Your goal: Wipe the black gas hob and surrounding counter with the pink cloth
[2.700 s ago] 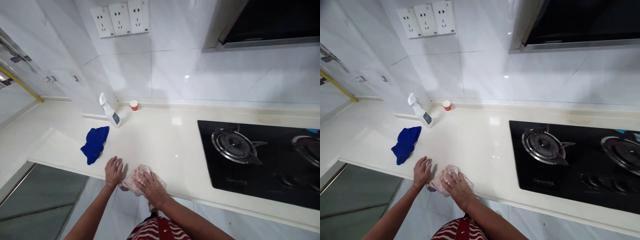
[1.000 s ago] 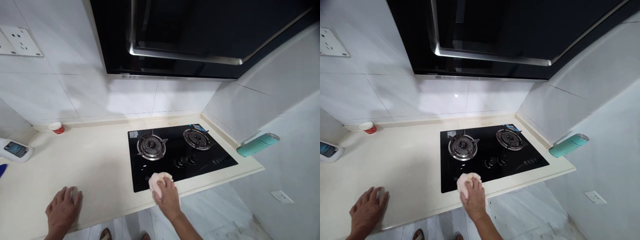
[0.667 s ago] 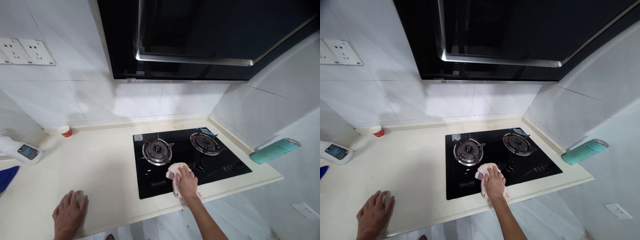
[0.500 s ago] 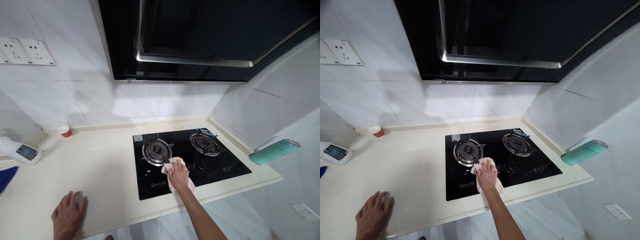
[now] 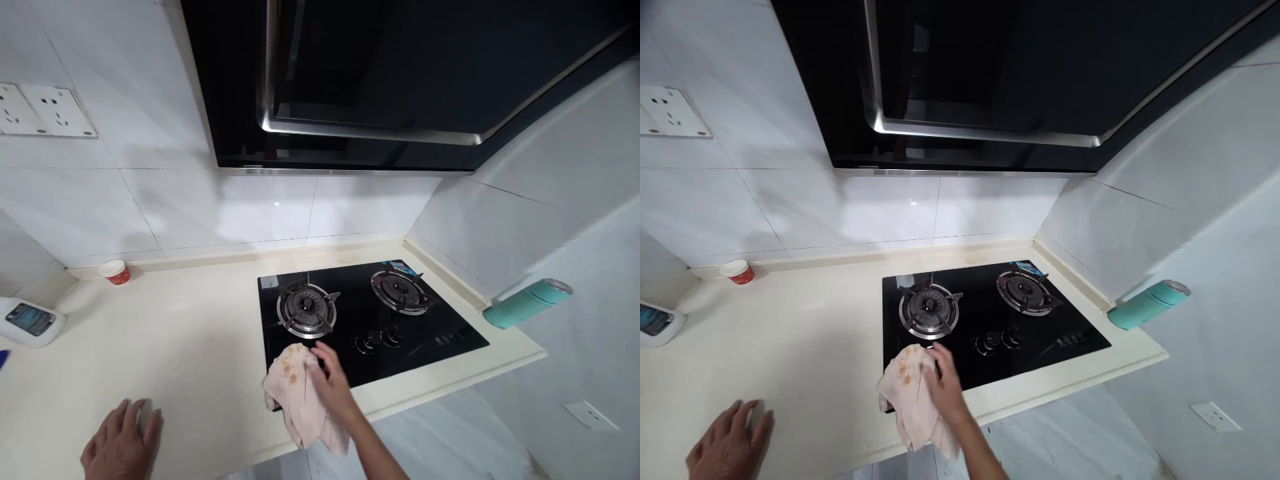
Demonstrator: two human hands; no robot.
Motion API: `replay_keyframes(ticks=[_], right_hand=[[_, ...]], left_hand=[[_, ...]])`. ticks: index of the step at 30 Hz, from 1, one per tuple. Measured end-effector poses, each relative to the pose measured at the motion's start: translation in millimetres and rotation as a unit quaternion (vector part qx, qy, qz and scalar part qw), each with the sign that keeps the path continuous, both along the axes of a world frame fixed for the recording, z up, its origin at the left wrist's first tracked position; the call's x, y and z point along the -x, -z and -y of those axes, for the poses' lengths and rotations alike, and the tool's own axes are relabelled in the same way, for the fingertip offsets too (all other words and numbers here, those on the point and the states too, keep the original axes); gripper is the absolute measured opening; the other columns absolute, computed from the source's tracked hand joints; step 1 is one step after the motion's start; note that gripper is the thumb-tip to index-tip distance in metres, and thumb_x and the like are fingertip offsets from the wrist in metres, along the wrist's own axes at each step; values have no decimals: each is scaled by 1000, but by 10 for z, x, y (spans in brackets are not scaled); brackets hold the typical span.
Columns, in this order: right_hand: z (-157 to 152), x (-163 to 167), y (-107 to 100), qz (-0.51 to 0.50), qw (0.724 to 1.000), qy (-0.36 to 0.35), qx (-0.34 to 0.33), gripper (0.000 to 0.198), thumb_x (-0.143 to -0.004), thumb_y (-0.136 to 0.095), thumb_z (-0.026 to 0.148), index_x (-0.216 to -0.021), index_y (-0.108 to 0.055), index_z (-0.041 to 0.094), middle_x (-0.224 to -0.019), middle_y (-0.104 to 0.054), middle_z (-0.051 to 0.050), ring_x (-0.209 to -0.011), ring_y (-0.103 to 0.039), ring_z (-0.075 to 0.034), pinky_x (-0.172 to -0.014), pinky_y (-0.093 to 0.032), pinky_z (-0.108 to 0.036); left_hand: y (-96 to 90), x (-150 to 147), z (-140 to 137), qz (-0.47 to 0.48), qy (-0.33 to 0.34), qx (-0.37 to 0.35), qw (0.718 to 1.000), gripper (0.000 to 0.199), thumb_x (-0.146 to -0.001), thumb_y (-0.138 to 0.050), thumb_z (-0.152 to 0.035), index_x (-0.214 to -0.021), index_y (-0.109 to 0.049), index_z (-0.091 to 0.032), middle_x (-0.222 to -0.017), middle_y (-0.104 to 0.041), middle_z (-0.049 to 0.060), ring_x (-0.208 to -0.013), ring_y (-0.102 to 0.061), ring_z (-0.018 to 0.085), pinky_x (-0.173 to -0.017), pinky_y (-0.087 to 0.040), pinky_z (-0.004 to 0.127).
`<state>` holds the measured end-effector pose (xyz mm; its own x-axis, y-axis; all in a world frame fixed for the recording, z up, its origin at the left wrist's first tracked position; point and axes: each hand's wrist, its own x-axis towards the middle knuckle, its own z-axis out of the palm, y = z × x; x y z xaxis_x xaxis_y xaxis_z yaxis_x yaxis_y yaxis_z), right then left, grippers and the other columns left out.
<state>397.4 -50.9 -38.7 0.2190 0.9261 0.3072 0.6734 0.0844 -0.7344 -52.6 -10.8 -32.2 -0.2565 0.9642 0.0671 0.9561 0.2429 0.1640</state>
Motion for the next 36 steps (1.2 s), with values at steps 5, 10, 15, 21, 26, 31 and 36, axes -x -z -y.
replay_keyframes(ticks=[5,10,15,21,26,31,36], right_hand=[[-94,-1202,-35,107,960,256,48,48,-87,-51,36,-132,-60,22,-132,-52,-16,-119,-51,-35,-99,-44,-56],[-152,-1694,-3,125,959,188,169,48,-84,-54,28,-132,-59,24,-116,-57,-9,-102,-61,-25,-93,-49,-42],[-207,-1674,-22,130,958,184,179,38,-86,-56,31,-122,-59,21,-118,-60,-9,-101,-65,-21,-90,-50,-34],[-264,-1526,-77,148,915,279,252,50,-91,-56,56,-120,-53,16,-105,-69,-17,-102,-68,-33,-86,-51,-43],[-266,-1417,-118,153,895,309,282,55,-94,-47,63,-124,-49,17,-100,-72,-16,-98,-70,-34,-83,-51,-45],[-48,-1315,-132,138,911,311,234,61,-95,-45,60,-135,-42,14,-106,-70,-16,-97,-69,-32,-79,-51,-41],[88,-476,-196,122,974,190,37,51,-99,-35,52,-122,-61,16,-107,-66,-16,-104,-60,-29,-96,-46,-44]], left_hand=[[-36,-39,13,-9,6,-1,1000,66,-94,-16,-58,-131,-56,-22,-152,-45,13,-142,-37,32,-115,-28,52],[-30,-35,22,-13,10,-1,1000,66,-94,-16,-59,-130,-57,-22,-151,-45,13,-142,-37,33,-116,-27,53],[-66,-47,14,-9,1,11,1000,66,-95,-15,-58,-132,-57,-22,-152,-45,13,-143,-36,33,-116,-27,52],[-95,-76,16,-3,0,14,1000,60,-96,-22,-55,-131,-58,-22,-152,-45,13,-143,-36,32,-117,-26,51],[-56,-53,26,2,8,5,1000,61,-95,-22,-56,-132,-57,-22,-153,-44,13,-144,-34,32,-116,-27,51],[-81,-75,27,-2,0,17,1000,62,-96,-21,-56,-132,-57,-22,-153,-44,12,-144,-35,31,-116,-27,51],[-93,-81,23,-5,-1,16,1000,63,-96,-19,-56,-133,-56,-21,-153,-44,13,-145,-35,32,-117,-27,52]])
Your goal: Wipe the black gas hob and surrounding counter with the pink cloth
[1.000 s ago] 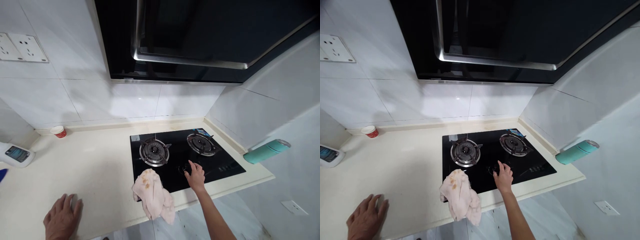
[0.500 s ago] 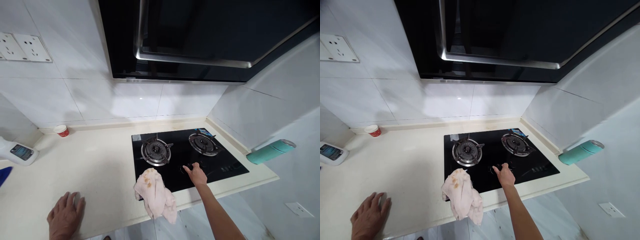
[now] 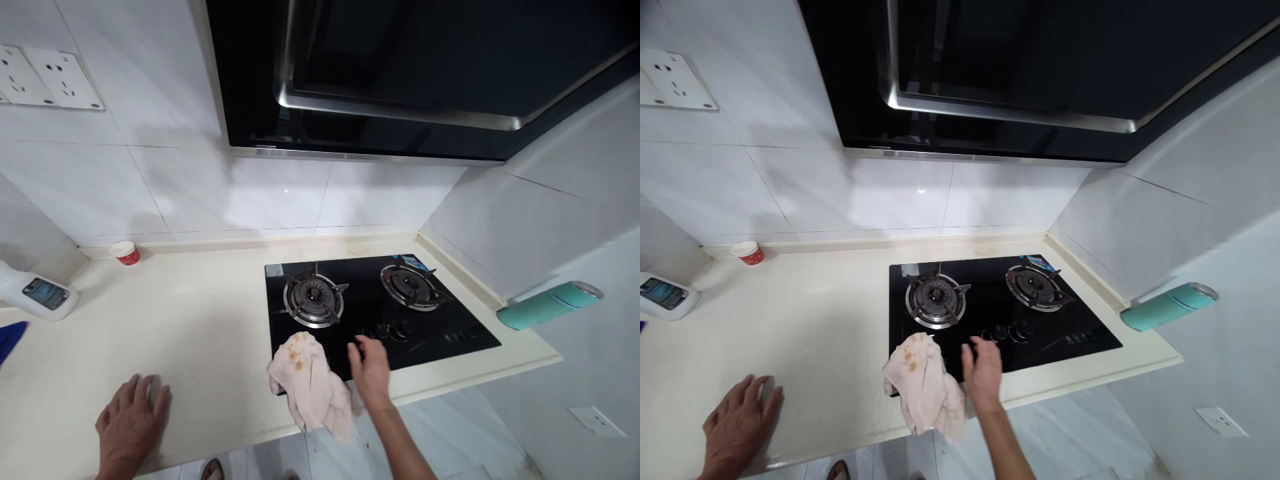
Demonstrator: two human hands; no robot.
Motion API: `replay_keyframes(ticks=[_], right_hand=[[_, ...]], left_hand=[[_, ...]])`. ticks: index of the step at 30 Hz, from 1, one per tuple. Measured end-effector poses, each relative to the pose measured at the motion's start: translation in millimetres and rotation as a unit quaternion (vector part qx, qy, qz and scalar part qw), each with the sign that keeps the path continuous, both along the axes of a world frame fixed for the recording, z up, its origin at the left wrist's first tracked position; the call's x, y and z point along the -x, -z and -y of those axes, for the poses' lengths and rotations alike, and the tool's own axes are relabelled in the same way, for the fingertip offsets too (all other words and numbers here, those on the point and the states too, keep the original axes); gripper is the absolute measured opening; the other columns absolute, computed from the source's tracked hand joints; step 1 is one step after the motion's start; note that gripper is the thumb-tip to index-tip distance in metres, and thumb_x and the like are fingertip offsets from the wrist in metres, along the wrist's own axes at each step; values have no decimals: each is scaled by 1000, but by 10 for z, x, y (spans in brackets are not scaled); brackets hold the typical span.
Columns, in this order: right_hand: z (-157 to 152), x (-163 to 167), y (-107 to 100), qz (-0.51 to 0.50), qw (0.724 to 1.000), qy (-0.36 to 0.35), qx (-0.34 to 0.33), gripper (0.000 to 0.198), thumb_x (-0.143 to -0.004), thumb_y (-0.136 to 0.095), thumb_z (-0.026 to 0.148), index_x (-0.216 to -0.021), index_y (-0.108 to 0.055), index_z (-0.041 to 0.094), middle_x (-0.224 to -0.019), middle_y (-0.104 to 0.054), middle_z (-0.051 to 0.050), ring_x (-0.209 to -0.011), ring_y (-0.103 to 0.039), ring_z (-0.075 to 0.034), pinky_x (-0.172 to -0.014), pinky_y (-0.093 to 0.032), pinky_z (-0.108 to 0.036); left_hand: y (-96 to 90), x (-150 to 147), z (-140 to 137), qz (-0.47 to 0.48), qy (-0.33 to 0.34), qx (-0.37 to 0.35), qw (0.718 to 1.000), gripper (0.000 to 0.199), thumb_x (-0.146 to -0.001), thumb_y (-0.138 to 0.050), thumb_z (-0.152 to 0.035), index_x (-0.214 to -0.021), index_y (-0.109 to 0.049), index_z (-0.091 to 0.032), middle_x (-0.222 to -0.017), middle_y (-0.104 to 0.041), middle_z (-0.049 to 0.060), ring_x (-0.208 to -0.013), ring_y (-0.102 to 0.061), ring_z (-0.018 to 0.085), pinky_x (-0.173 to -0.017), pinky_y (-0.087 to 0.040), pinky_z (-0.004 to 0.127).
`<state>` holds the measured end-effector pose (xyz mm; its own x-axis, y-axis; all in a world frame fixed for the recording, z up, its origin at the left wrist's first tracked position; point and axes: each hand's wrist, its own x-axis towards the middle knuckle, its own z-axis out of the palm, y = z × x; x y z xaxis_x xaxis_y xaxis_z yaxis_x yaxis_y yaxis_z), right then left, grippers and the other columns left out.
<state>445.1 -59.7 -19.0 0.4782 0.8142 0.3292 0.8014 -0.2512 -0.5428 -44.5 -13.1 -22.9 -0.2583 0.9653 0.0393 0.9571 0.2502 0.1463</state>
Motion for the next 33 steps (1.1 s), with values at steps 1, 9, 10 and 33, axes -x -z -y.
replay_keyframes(ticks=[1,9,10,33], right_hand=[[-14,264,-20,5,998,-61,15,47,-99,-37,51,-122,-64,19,-117,-64,-16,-113,-57,-29,-101,-43,-46],[35,1101,-31,73,954,-228,182,39,-96,-55,46,-134,-60,41,-161,-35,-2,-140,-35,-34,-108,-33,-53],[110,952,-8,78,957,-213,180,37,-97,-52,43,-133,-61,40,-160,-38,-2,-137,-38,-32,-106,-36,-50],[-107,408,128,176,960,-5,216,51,-97,-42,33,-144,-53,19,-163,-32,-16,-149,-28,-34,-114,-27,-50]], left_hand=[[2,4,1,1,0,0,1000,63,-96,-19,-57,-133,-56,-21,-153,-44,13,-144,-35,32,-117,-27,52],[42,33,-9,5,7,-16,1000,63,-95,-21,-58,-133,-56,-21,-152,-44,15,-142,-37,33,-115,-28,53],[47,32,-10,5,6,-15,1000,62,-95,-21,-57,-133,-56,-21,-152,-44,14,-143,-37,33,-116,-28,53],[6,-12,38,-1,10,-9,1000,57,-96,-25,-53,-133,-56,-21,-153,-44,13,-144,-34,31,-117,-25,51]])
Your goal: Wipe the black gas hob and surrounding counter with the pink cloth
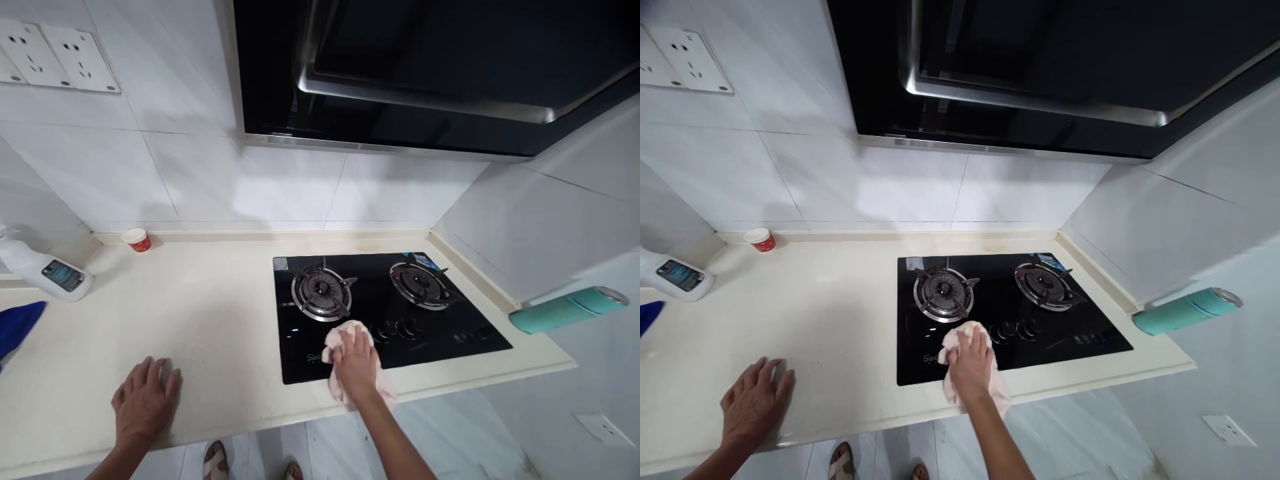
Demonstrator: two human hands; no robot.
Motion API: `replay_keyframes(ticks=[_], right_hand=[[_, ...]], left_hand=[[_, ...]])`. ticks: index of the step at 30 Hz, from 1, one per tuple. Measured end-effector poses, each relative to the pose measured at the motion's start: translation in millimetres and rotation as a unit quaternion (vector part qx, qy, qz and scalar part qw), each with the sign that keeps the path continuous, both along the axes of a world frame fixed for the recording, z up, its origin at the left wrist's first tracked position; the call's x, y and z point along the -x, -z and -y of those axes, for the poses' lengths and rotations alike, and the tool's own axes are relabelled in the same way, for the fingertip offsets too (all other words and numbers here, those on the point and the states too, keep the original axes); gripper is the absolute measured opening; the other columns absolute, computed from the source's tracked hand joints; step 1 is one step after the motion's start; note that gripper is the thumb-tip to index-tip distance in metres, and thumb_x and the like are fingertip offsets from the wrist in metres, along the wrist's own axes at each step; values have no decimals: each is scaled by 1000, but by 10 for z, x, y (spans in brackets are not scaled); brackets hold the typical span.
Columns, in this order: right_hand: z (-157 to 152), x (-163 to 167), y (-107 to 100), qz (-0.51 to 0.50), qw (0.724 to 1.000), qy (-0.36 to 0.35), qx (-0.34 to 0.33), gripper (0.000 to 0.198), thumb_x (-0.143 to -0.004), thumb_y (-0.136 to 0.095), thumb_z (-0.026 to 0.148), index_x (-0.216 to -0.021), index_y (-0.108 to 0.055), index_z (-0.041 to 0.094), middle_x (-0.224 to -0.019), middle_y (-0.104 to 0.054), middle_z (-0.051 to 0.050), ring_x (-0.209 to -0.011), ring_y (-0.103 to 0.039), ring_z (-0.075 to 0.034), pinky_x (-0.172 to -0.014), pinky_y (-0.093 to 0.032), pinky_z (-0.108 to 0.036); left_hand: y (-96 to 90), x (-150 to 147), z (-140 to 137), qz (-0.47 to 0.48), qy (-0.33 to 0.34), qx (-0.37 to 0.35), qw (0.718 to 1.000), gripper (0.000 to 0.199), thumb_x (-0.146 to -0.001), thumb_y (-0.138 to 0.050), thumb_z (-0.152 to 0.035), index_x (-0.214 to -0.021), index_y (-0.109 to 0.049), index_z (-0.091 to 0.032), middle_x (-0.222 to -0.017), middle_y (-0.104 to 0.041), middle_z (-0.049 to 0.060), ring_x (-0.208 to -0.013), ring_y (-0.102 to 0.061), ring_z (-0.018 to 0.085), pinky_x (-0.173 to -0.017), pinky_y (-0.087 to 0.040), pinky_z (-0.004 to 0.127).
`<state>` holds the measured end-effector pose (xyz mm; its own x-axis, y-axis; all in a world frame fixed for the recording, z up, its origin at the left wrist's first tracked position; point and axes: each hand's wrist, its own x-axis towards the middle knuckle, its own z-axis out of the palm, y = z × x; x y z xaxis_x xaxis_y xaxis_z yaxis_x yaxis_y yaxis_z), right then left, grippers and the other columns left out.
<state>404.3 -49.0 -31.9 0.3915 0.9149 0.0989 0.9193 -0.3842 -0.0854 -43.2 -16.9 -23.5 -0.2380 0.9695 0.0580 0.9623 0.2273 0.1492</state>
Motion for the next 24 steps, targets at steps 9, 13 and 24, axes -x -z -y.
replay_keyframes(ticks=[9,13,24], right_hand=[[-401,990,-290,-144,973,-173,46,56,-93,-58,45,-145,-52,25,-168,-20,-15,-154,-15,-38,-119,-17,-55],[-358,1368,-361,-183,938,-286,77,49,-95,-57,47,-139,-55,24,-168,-19,-11,-155,-10,-34,-122,-14,-55],[637,705,50,-178,922,-342,-41,36,-95,-59,35,-132,-60,36,-158,-40,-2,-148,-29,-27,-119,-27,-52]], left_hand=[[-31,-16,-23,4,-7,9,1000,61,-96,-20,-55,-130,-56,-21,-152,-44,13,-145,-33,31,-116,-25,51],[-48,-15,-37,11,-11,8,1000,67,-94,-16,-59,-132,-56,-20,-153,-43,14,-145,-33,32,-117,-25,52],[2,29,-76,7,-8,4,1000,67,-94,-17,-62,-132,-55,-21,-152,-44,14,-145,-35,32,-116,-28,53]])
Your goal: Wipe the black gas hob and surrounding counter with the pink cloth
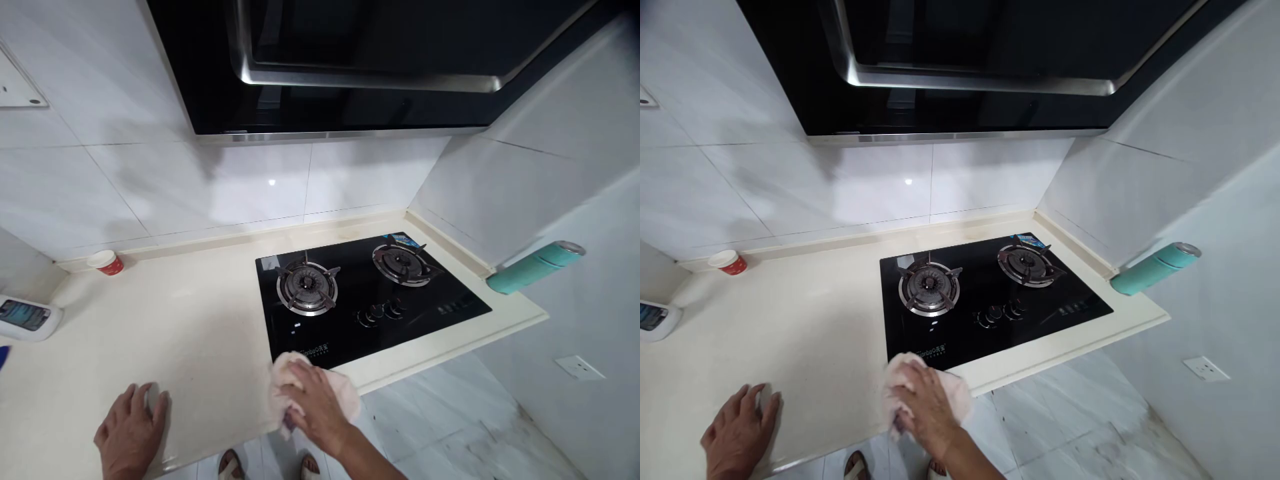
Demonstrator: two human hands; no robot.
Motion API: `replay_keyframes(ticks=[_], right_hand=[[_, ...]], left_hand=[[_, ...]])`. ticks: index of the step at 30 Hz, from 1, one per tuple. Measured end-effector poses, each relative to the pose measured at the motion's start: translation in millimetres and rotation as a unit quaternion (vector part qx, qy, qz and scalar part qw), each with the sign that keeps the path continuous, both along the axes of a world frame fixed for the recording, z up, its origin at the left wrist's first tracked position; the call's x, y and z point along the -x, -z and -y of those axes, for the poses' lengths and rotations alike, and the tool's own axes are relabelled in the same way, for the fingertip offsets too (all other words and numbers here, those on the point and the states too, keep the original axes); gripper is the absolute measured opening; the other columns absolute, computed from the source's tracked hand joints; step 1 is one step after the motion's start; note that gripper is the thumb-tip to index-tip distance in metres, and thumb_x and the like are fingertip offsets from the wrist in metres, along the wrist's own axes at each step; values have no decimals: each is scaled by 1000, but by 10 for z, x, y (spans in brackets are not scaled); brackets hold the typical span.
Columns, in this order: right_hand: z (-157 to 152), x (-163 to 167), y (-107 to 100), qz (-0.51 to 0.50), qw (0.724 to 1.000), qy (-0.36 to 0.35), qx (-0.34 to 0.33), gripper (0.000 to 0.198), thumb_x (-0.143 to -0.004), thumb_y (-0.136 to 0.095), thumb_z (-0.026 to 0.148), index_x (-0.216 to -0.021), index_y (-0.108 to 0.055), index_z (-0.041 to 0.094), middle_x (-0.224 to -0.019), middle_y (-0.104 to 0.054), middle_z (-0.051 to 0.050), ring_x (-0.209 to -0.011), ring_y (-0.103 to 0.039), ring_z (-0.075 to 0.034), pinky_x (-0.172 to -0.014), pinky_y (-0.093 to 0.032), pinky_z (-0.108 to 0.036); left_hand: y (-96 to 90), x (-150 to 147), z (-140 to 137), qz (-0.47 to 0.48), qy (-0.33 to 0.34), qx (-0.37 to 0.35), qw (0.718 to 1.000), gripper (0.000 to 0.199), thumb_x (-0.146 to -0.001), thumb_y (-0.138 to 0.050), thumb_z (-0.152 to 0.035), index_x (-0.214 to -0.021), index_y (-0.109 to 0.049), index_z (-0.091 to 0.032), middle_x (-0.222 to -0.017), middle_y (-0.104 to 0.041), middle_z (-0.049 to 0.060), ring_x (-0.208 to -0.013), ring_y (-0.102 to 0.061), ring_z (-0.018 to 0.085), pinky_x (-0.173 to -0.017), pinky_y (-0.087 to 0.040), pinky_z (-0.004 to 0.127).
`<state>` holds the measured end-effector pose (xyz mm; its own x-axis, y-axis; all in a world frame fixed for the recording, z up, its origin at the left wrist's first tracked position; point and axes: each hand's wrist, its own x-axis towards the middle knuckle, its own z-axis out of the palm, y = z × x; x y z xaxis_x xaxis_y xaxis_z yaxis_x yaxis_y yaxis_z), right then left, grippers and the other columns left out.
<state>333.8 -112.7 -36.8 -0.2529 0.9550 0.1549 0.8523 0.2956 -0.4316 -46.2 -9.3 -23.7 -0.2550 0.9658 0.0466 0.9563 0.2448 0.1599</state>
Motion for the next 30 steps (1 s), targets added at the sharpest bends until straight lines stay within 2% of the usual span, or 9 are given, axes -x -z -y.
replay_keyframes(ticks=[3,6,10,12,16,21,24,27,30], right_hand=[[186,-579,191,28,988,141,-50,34,-91,-58,24,-123,-66,31,-149,-47,-7,-134,-43,-29,-108,-40,-48],[244,-1058,284,33,957,272,-95,31,-93,-52,32,-120,-67,26,-142,-48,-12,-123,-49,-30,-101,-45,-50],[106,-1041,211,38,895,437,-80,37,-96,-46,40,-120,-66,21,-142,-45,-18,-120,-48,-37,-94,-45,-57],[11,-698,134,49,907,415,-41,36,-95,-48,36,-122,-66,22,-147,-42,-18,-125,-45,-40,-96,-43,-60],[-75,250,65,38,972,228,34,46,-87,-67,43,-130,-63,29,-159,-34,-14,-140,-32,-45,-104,-36,-66],[-41,958,145,-67,996,24,50,39,-84,-74,39,-121,-64,28,-156,-41,-9,-139,-36,-38,-112,-32,-63],[-128,974,36,-246,969,5,39,29,-84,-71,28,-112,-64,23,-137,-57,-9,-127,-50,-29,-111,-39,-50],[-322,779,-262,-445,890,61,83,21,-91,-60,31,-110,-61,22,-118,-65,-6,-112,-59,-21,-102,-46,-39],[-510,400,-542,-538,829,76,135,31,-97,-49,41,-121,-58,24,-113,-67,-3,-106,-62,-18,-98,-48,-35]], left_hand=[[31,15,0,-4,5,-9,1000,67,-94,-18,-62,-132,-55,-22,-151,-45,14,-143,-36,33,-115,-29,54],[47,22,2,-4,4,-10,1000,66,-94,-19,-61,-132,-56,-21,-151,-45,14,-143,-37,33,-115,-29,54],[34,11,1,0,3,-2,1000,69,-93,-16,-63,-131,-56,-22,-152,-44,14,-145,-35,33,-116,-28,55],[17,-1,0,4,1,0,1000,71,-92,-14,-65,-131,-56,-22,-151,-44,14,-145,-35,33,-116,-28,55],[-21,-22,-2,8,-3,1,1000,71,-92,-15,-66,-131,-55,-22,-152,-44,14,-145,-35,33,-116,-28,54],[-44,-22,0,18,-9,16,1000,73,-91,-15,-67,-133,-55,-22,-154,-42,13,-146,-33,33,-118,-25,54],[-47,-20,1,16,-8,16,1000,73,-91,-14,-67,-134,-54,-23,-155,-41,13,-146,-33,33,-118,-25,54],[-46,-21,-2,13,-5,13,1000,74,-91,-13,-67,-133,-55,-22,-154,-42,14,-146,-33,33,-118,-25,54],[-39,-22,-6,10,-4,10,1000,74,-91,-12,-66,-132,-55,-22,-153,-42,14,-146,-33,33,-117,-26,54]])
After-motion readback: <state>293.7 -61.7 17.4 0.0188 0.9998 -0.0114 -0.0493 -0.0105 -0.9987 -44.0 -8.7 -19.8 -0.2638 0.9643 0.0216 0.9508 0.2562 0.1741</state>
